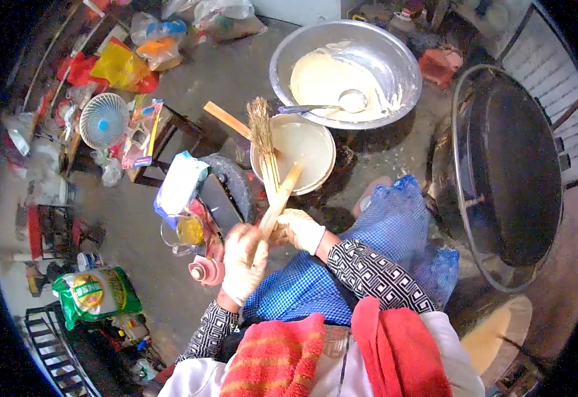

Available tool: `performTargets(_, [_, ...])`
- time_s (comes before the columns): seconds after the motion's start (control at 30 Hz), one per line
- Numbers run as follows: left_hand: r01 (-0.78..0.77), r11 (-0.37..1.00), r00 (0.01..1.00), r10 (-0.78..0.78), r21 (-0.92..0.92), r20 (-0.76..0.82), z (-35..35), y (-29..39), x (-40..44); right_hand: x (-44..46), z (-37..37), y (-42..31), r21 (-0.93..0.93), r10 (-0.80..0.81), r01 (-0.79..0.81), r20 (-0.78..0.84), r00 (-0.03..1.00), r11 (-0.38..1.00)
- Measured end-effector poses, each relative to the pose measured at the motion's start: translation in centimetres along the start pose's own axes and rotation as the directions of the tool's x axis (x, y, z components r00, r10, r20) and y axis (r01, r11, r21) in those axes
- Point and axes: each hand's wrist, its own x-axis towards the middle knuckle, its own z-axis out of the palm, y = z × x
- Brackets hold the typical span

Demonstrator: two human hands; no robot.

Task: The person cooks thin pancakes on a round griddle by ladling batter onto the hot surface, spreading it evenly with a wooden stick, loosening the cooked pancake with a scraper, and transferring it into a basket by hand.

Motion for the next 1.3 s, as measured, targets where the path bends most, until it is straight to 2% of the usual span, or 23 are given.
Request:
performTargets(0.07, [0.159, 0.964, 0.979, -0.127, -0.212, 0.157, 1.4, -0.2, -0.7, -0.4, -0.2, -0.4, -0.065, -0.036, 0.03, -0.094, 0.995, 0.997])
performTargets(0.1, [0.024, 0.99, 0.994, -0.009, -0.142, 0.109, 2.1, -0.3, -0.6, -0.3, -1.0, -0.3, 0.023, 0.022, -0.02, -0.073, 0.997, 1.0])
performTargets(0.2, [-0.026, 0.989, 0.984, 0.051, -0.144, 0.17, 2.5, 0.7, -0.3, -1.5, -1.3, -0.8, 0.005, 0.023, -0.022, -0.102, 0.994, 1.0])
performTargets(0.3, [-0.037, 0.991, 0.977, 0.064, -0.131, 0.205, 3.3, 1.0, -0.8, -2.0, -1.1, -0.8, 0.006, -0.064, 0.065, -0.11, 0.992, 0.998])
performTargets(0.4, [-0.03, 0.989, 0.971, 0.063, -0.144, 0.23, 3.4, 1.8, -0.3, -3.4, -0.1, 0.0, -0.131, -0.262, 0.232, -0.306, 0.915, 0.964])
performTargets(0.43, [-0.031, 0.988, 0.971, 0.066, -0.154, 0.231, 3.4, 2.0, -0.3, -4.8, -0.3, -0.3, -0.34, -0.292, 0.153, -0.405, 0.867, 0.928])
performTargets(0.47, [-0.048, 0.989, 0.969, 0.081, -0.143, 0.232, 3.2, 1.7, -0.5, -7.3, 0.5, -1.4, -0.419, -0.268, 0.071, -0.433, 0.861, 0.905])
performTargets(0.53, [-0.111, 0.984, 0.966, 0.14, -0.139, 0.218, 2.9, 0.0, -0.9, -15.9, 1.6, -4.5, -0.439, -0.37, 0.168, -0.429, 0.824, 0.883])
performTargets(0.6, [-0.103, 0.99, 0.965, 0.122, -0.095, 0.231, 3.2, 0.0, -1.4, -23.4, 3.4, -7.8, -0.675, -0.486, 0.148, -0.344, 0.804, 0.723])
performTargets(0.67, [-0.095, 0.993, 0.969, 0.11, -0.076, 0.22, 3.7, 0.0, -1.9, -28.2, 2.8, -8.6, -0.726, -0.543, 0.153, -0.339, 0.768, 0.67])
performTargets(0.73, [-0.101, 0.993, 0.973, 0.111, -0.056, 0.205, 4.3, 0.7, -1.8, -28.9, 1.4, -8.2, -0.725, -0.577, 0.191, -0.331, 0.746, 0.662])
performTargets(0.8, [-0.106, 0.993, 0.974, 0.116, -0.057, 0.197, 5.0, 1.8, -1.5, -25.7, -0.4, -7.7, -0.62, -0.525, 0.203, -0.393, 0.755, 0.758])
performTargets(0.87, [-0.123, 0.991, 0.974, 0.132, -0.057, 0.186, 5.4, 2.4, -1.4, -20.3, -2.3, -6.9, -0.437, -0.387, 0.234, -0.303, 0.871, 0.869])
performTargets(0.9, [-0.134, 0.99, 0.973, 0.14, -0.05, 0.183, 5.4, 2.5, -1.3, -17.5, -0.9, -6.9, -0.489, -0.342, 0.154, -0.322, 0.883, 0.858])
performTargets(0.97, [-0.135, 0.991, 0.971, 0.136, -0.023, 0.198, 5.5, 3.0, -1.2, -12.6, 1.4, -6.5, -0.514, -0.328, 0.13, -0.317, 0.89, 0.848])
performTargets(1.0, [-0.126, 0.992, 0.968, 0.125, -0.007, 0.218, 5.5, 3.3, -1.2, -10.2, 0.5, -5.8, -0.347, -0.244, 0.158, -0.221, 0.944, 0.925])
performTargets(1.07, [-0.123, 0.992, 0.953, 0.118, 0.0, 0.278, 5.4, 3.3, -1.2, -8.7, 0.7, -5.2, -0.354, -0.289, 0.183, -0.277, 0.916, 0.917])
performTargets(1.13, [-0.157, 0.987, 0.95, 0.141, 0.035, 0.279, 5.4, 3.0, -1.2, -10.1, 0.5, -5.2, -0.516, -0.4, 0.214, -0.282, 0.872, 0.83])
performTargets(1.17, [-0.158, 0.987, 0.951, 0.144, 0.03, 0.273, 5.4, 2.7, -1.2, -13.1, 2.4, -6.3, -0.69, -0.418, 0.134, -0.263, 0.869, 0.711])
performTargets(1.2, [-0.157, 0.987, 0.952, 0.145, 0.022, 0.27, 5.3, 2.5, -1.3, -16.1, 3.0, -6.7, -0.733, -0.453, 0.218, -0.135, 0.881, 0.644])
performTargets(1.23, [-0.159, 0.987, 0.952, 0.15, 0.011, 0.265, 5.3, 2.3, -1.4, -19.9, 4.4, -7.7, -0.716, -0.414, 0.231, -0.088, 0.906, 0.659])
performTargets(1.27, [-0.166, 0.986, 0.952, 0.158, 0.009, 0.263, 5.3, 2.1, -1.3, -23.8, 5.4, -8.7, -0.627, -0.389, 0.233, -0.123, 0.913, 0.744])
performTargets(1.3, [-0.176, 0.984, 0.95, 0.168, 0.007, 0.262, 5.0, 1.9, -1.3, -27.2, 5.6, -9.4, -0.761, -0.463, 0.209, -0.132, 0.876, 0.614])
